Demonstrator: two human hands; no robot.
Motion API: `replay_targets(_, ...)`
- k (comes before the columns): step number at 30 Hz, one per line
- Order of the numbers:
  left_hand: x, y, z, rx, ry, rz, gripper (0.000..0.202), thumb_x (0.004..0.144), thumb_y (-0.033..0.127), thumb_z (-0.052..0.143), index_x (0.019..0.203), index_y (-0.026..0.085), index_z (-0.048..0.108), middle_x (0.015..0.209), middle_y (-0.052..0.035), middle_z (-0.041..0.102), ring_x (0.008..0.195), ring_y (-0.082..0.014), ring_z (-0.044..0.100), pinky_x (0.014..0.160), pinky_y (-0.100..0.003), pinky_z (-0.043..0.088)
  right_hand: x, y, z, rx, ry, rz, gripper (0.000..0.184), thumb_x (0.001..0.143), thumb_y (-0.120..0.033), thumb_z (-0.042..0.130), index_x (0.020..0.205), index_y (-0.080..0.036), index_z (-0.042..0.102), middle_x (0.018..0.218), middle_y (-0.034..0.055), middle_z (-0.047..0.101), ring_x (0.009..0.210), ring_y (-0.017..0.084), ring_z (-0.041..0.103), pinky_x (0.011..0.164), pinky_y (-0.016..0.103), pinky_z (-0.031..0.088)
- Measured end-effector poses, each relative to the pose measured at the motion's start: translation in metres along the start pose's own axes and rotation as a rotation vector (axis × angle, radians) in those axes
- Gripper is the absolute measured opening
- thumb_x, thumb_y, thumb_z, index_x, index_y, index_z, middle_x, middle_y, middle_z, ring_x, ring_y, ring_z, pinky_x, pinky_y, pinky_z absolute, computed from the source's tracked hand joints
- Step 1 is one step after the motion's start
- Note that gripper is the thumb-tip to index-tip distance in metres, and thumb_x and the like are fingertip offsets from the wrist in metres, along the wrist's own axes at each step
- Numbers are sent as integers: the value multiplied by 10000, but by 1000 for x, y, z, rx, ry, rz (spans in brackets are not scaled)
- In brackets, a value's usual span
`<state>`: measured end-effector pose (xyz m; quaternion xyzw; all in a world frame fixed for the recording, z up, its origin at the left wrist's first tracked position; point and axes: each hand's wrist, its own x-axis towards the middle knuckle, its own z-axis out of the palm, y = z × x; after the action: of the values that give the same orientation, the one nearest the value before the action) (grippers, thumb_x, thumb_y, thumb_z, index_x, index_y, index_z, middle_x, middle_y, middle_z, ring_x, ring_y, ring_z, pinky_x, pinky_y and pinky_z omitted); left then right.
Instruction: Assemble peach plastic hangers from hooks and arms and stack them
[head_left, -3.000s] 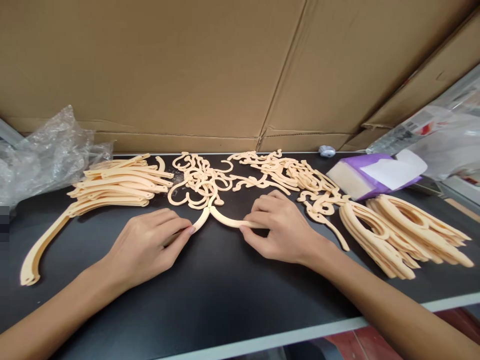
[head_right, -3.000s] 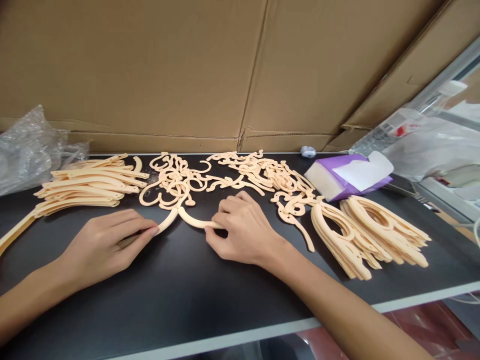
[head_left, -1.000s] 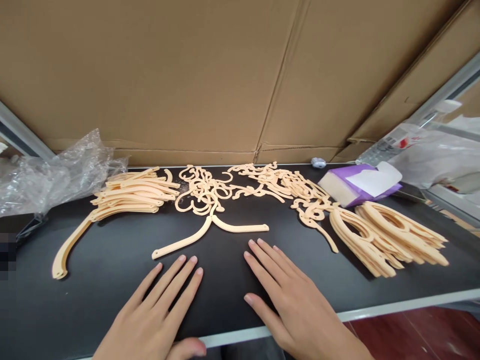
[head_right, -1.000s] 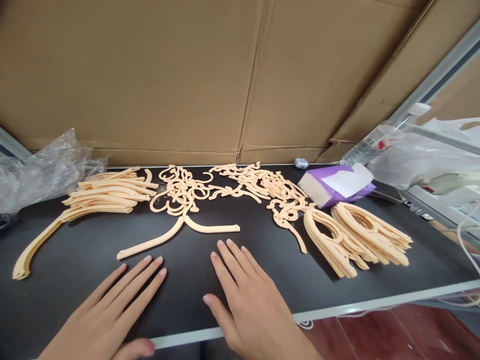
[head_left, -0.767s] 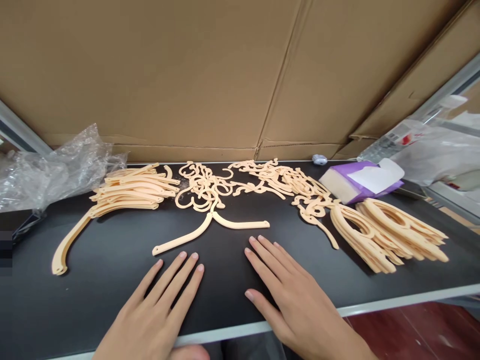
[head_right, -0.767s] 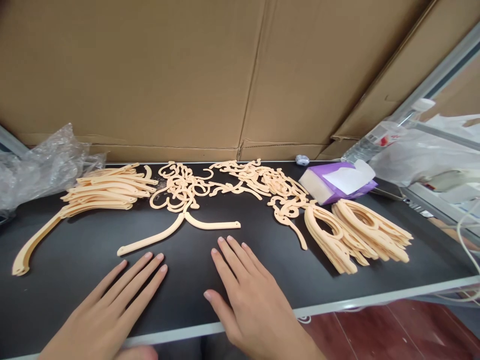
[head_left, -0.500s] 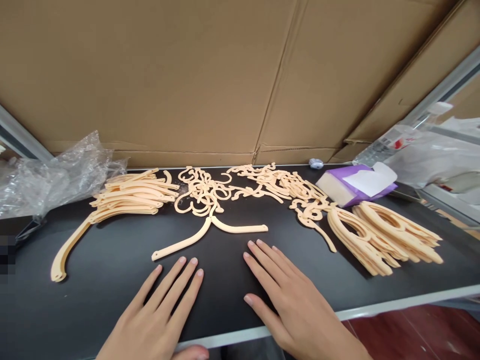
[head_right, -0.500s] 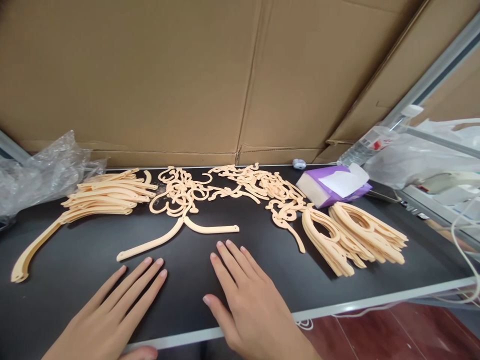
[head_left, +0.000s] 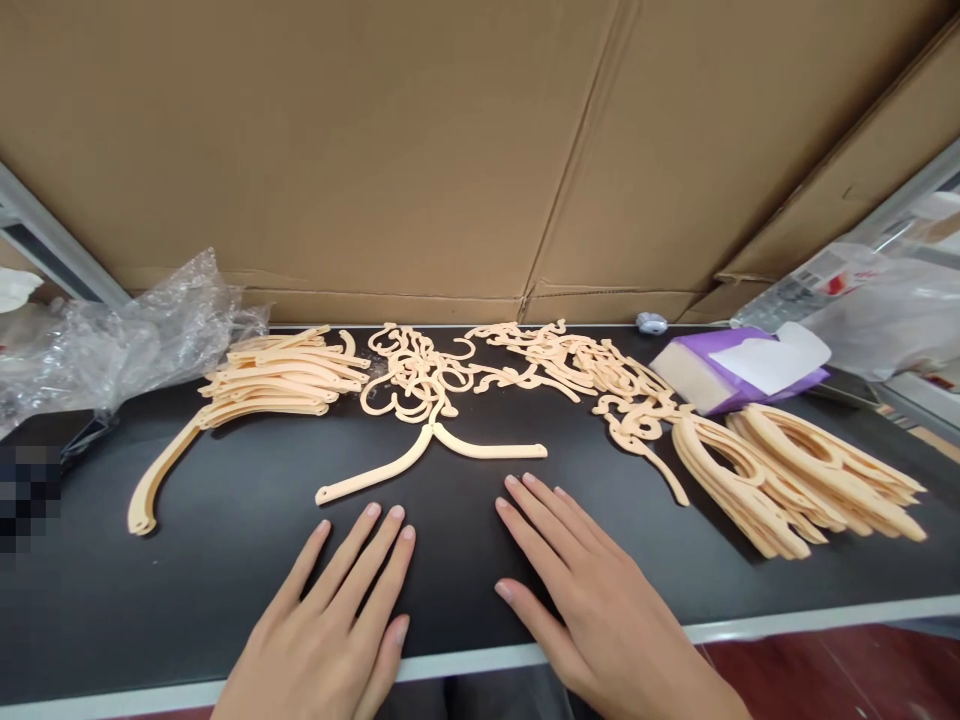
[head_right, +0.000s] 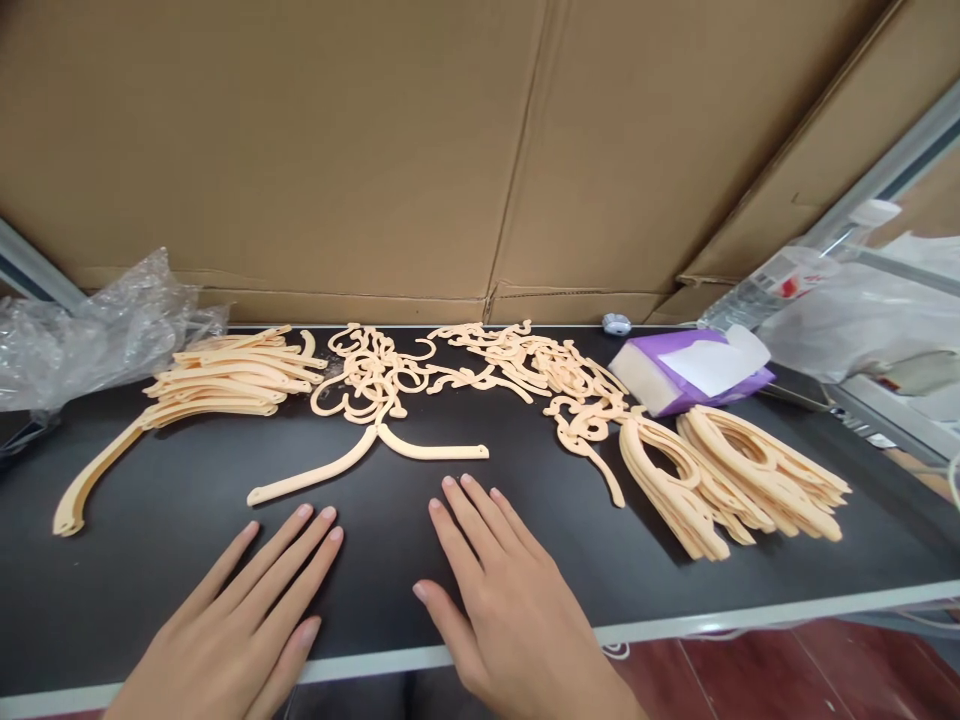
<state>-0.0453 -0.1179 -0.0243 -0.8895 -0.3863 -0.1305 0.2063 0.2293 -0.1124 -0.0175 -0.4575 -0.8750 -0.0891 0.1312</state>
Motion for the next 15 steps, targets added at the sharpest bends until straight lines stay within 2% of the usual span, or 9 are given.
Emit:
replay_targets(3, 2, -1, -2, -9, -9, 12, 517, 982, 354, 484, 1444, 134, 559, 1517, -96, 560, 1382, -249, 543, 1296, -387, 91, -1, 0, 0, -2, 6, -5, 525, 1026, -365, 478, 1457, -74, 551, 1548, 150, 503, 1419, 311, 520, 1083, 501, 559)
replay_targets(11, 6, -6, -6, -18, -21, 9, 511, 953, 336, 516, 1430, 163, 581, 1510, -59, 573, 1380, -232, 533, 1286, -358, 97, -1, 4, 4, -34, 68, -45, 518, 1004, -357, 508, 1425, -65, 581, 1520, 161, 531, 1375, 322, 566, 1037, 493, 591)
replay_targets(15, 6, -7, -4, -35, -11, 19, 496, 950, 343, 515, 1407, 171, 603, 1497, -58, 585, 1360, -229, 548, 1280, -354, 113, 0, 3, 4, -14, 55, -35, 521, 998, -349, 522, 1434, -68, 572, 1529, 159, 521, 1386, 323, 555, 1049, 494, 582)
